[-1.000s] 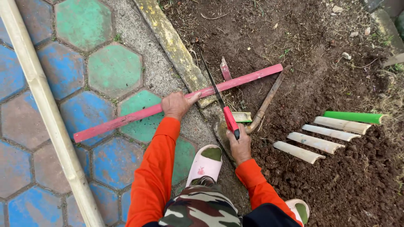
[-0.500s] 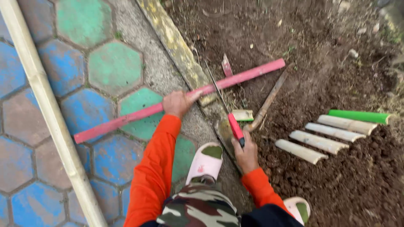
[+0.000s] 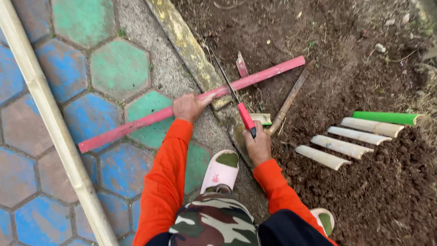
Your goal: Sawing a piece of bamboo for garden edging.
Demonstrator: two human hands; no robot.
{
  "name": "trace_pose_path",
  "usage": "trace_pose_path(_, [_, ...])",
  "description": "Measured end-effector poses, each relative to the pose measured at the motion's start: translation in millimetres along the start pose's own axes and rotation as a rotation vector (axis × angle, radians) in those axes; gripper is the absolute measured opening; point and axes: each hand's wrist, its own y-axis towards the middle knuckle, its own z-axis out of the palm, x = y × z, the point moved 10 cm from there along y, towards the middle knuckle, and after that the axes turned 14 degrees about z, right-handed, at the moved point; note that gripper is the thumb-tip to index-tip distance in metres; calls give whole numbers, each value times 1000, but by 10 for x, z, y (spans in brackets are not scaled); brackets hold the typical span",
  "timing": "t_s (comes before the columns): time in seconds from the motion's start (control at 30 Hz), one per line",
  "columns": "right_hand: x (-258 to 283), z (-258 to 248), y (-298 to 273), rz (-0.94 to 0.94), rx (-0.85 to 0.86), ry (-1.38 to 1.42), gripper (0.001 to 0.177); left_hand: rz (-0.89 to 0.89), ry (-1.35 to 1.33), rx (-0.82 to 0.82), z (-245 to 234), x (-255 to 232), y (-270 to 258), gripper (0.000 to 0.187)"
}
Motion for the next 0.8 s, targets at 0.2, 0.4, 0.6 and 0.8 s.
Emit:
trace_pose_path(0.2, [-18,-223,-301,145,95,33,27,-62,-60,77,-153,-55,-15,87])
trace_pose_path(0.4, [-49,-99,-158,179,61,-10,35,-90,-24,83,-7,-39,-51,90])
trace_pose_path(0.6, [-147,-335,-328,-61,22,88,29,-30,0,18,-123,-36,-43,90])
trace_pose_path(0.8, [-174,3,-4,132,84,-2,29,-11,50,29,-114,-29,45,90])
